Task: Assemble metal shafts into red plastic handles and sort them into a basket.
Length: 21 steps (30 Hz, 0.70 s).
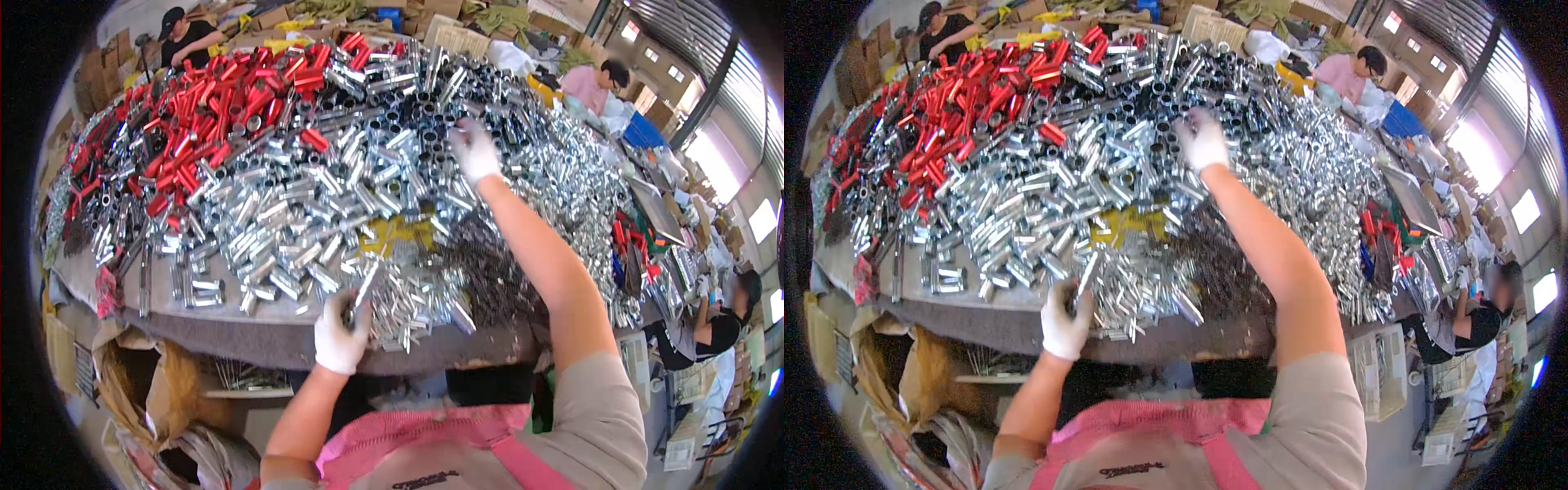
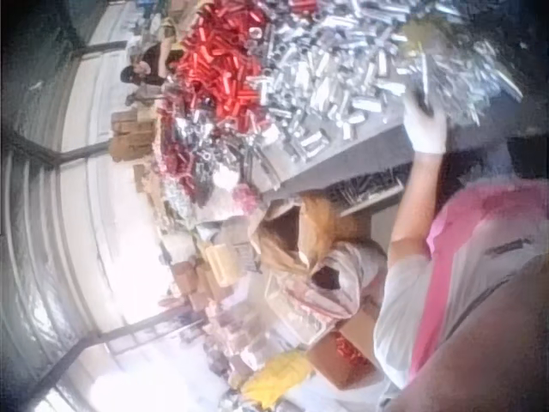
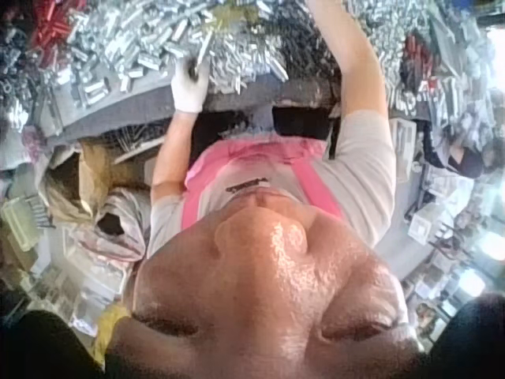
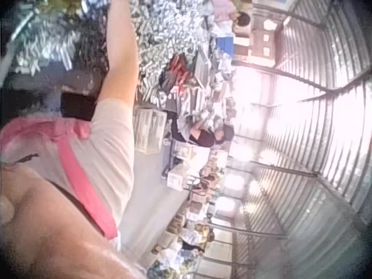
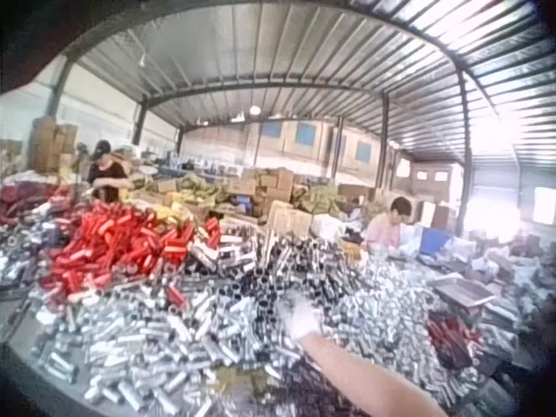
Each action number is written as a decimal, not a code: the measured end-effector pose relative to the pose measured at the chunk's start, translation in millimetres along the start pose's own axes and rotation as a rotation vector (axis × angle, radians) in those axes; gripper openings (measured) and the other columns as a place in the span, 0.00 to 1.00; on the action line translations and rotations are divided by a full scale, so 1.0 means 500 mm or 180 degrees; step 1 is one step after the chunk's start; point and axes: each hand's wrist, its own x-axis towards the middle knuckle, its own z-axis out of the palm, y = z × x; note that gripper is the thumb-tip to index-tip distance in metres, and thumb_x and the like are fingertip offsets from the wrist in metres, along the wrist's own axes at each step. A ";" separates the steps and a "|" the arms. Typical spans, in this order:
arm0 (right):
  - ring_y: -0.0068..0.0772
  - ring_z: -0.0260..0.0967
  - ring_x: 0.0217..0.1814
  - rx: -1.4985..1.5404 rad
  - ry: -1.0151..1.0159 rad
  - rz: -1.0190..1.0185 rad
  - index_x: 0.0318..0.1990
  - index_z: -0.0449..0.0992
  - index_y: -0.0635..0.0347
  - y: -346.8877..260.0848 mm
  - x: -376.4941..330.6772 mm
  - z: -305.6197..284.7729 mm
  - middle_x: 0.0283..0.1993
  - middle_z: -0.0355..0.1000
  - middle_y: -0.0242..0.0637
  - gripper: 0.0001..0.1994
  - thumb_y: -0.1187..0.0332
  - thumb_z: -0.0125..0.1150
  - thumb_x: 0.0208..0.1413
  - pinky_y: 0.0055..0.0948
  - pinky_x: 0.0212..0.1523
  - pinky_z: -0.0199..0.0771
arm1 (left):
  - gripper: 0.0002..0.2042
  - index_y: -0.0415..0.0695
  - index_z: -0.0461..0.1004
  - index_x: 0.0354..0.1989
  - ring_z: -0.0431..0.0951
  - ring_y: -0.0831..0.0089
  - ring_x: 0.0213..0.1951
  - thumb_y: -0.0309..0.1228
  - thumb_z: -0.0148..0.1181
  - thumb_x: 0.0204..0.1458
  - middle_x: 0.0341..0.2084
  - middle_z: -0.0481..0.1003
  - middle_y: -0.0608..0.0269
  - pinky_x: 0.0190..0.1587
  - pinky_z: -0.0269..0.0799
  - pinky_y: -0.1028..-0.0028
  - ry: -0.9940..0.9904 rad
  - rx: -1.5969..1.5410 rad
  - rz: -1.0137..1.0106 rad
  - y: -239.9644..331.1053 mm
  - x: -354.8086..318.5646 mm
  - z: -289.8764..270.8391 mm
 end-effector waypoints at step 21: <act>0.60 0.67 0.51 -0.2050 -0.0535 0.0096 0.56 0.67 0.33 0.076 0.131 0.035 0.58 0.59 0.58 0.22 0.59 0.51 0.50 0.44 0.54 0.68 | 0.13 0.40 0.74 0.42 0.80 0.60 0.34 0.28 0.61 0.47 0.33 0.78 0.50 0.38 0.74 0.70 -0.0139 -0.0130 0.0015 0.007 0.023 0.012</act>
